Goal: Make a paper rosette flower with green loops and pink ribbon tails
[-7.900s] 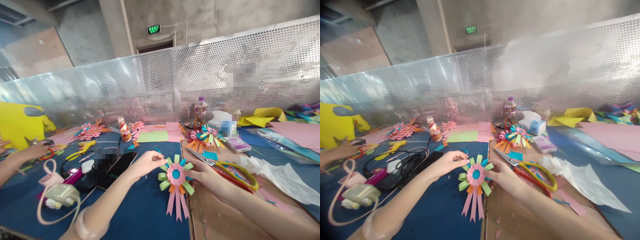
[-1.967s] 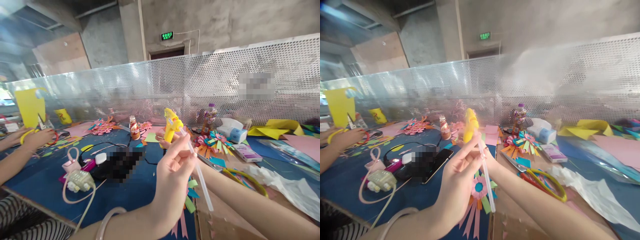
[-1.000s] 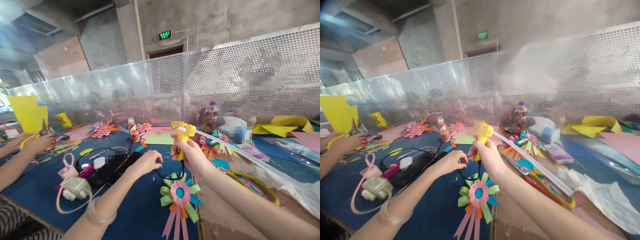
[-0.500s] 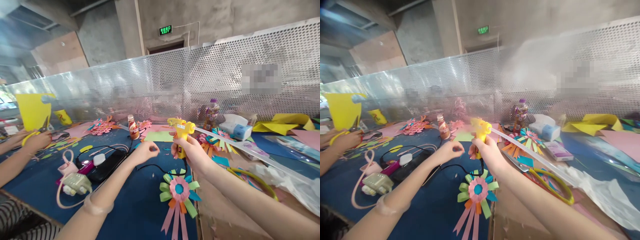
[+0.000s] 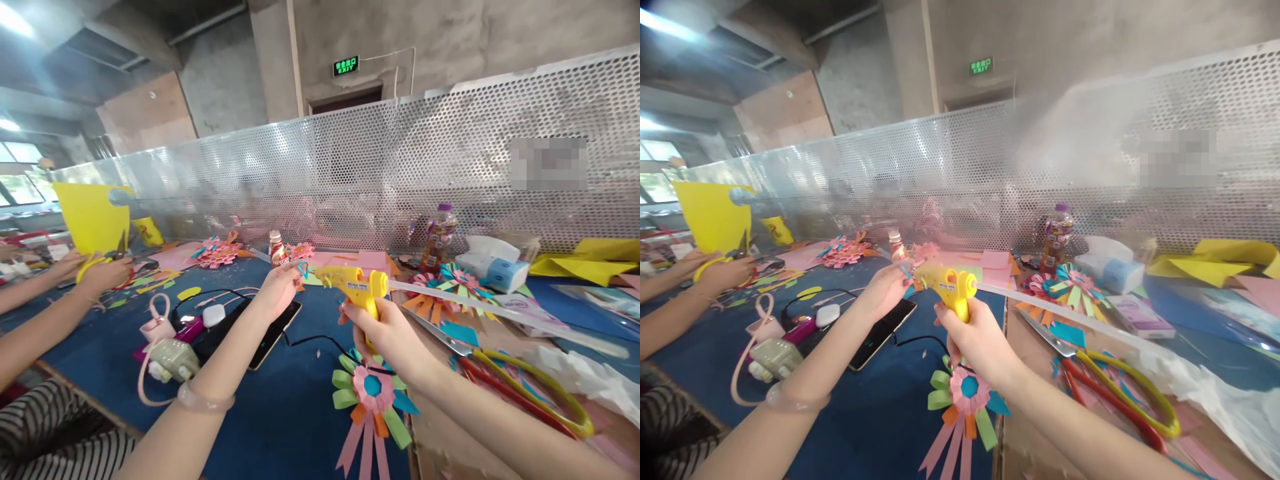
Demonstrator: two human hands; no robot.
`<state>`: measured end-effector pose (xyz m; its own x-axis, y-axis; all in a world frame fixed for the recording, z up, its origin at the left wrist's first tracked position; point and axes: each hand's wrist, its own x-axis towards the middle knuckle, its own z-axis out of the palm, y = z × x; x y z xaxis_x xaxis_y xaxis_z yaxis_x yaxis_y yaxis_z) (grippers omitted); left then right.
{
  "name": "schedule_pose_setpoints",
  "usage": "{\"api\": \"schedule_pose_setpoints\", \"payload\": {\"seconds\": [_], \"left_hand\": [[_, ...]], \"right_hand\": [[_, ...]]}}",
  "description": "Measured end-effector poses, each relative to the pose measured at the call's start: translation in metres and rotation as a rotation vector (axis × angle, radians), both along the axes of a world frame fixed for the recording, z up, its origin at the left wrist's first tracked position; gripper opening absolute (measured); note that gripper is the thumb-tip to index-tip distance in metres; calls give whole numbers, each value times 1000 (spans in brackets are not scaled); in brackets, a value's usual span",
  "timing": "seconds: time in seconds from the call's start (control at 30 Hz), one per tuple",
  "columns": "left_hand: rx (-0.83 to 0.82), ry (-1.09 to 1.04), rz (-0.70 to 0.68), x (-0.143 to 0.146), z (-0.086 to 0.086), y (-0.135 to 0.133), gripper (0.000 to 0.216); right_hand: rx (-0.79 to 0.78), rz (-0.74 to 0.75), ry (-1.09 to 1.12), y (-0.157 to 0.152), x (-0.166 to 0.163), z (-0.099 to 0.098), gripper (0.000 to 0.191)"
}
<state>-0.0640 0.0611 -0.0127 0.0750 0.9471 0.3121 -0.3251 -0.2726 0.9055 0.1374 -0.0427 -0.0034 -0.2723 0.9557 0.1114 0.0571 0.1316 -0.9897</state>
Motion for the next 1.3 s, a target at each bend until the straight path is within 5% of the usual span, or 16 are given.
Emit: {"api": "schedule_pose_setpoints", "payload": {"seconds": [0.37,1.3], "left_hand": [[10,9,82,4,4,-7,14],[-15,-11,41,5,0,-6,14]], "right_hand": [[-66,-101,-41,3,-4,-10,32],[-34,-140,-166,3,-3,-8,30]]}}
